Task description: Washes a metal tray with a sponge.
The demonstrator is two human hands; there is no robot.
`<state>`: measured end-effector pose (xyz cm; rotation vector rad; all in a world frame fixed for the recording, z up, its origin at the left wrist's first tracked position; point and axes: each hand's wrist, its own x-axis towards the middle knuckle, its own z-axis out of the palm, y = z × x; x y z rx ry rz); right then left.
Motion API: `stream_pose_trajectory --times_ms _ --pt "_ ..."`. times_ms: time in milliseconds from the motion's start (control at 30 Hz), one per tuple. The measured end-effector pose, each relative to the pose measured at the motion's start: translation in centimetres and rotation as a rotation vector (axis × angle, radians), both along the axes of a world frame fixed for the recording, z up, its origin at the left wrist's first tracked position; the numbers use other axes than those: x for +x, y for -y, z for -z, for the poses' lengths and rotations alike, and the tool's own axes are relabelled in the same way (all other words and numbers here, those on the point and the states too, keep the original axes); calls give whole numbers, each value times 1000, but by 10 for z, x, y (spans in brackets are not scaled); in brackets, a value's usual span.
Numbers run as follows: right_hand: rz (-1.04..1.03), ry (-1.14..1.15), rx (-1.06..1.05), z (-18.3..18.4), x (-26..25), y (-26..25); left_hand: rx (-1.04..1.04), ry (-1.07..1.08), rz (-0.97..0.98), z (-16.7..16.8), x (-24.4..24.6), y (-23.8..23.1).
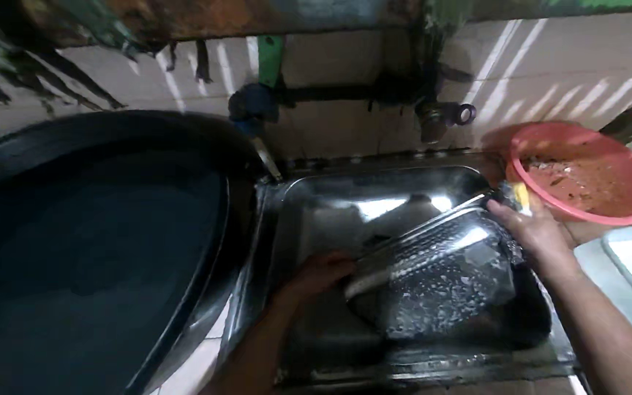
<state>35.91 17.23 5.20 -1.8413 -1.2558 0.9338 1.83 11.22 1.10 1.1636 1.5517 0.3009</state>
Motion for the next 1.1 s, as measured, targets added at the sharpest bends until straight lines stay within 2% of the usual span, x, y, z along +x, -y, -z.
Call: stream_pose_trajectory --times_ms 67,133,200,267,333,400,467,567,633,667,733,800,867,933,1000,1100 --pt "-160 151 104 -40 -34 4 98 -57 173 -29 32 -12" --pt "-375 297 258 -55 -63 12 323 35 49 -48 66 -17" --pt "-492 359 375 -46 -69 15 485 146 -116 -51 84 -20" --pt "-475 354 353 -18 -44 12 492 165 -236 -44 78 -15" --pt "-400 331 219 11 -2 4 492 152 -347 -29 61 -10" --pt "-362 372 167 24 15 0 487 162 -412 -22 54 -10" --pt "-390 468 135 4 -8 4 461 168 -401 -26 63 -13" --pt "-506 466 388 -37 -74 9 489 105 -298 -45 88 -21" --pt "-591 436 561 -40 -95 7 486 91 -278 -52 94 -18" --pt "-608 387 549 -35 -92 6 483 94 -298 -51 92 -16" --pt "-546 298 379 -18 -63 4 441 141 -354 -41 78 -13" --pt "-342 151 189 14 -24 0 429 240 -459 -25 59 -9" --pt "-96 -159 72 41 -3 4 427 306 -541 -16 49 -3" --pt "35 -375 57 59 -1 12 406 353 -604 -8 48 4" --pt "73 -403 102 54 -8 10 361 403 -595 -5 41 7" --pt "44 -282 172 12 -18 3 250 345 -352 -26 13 2"
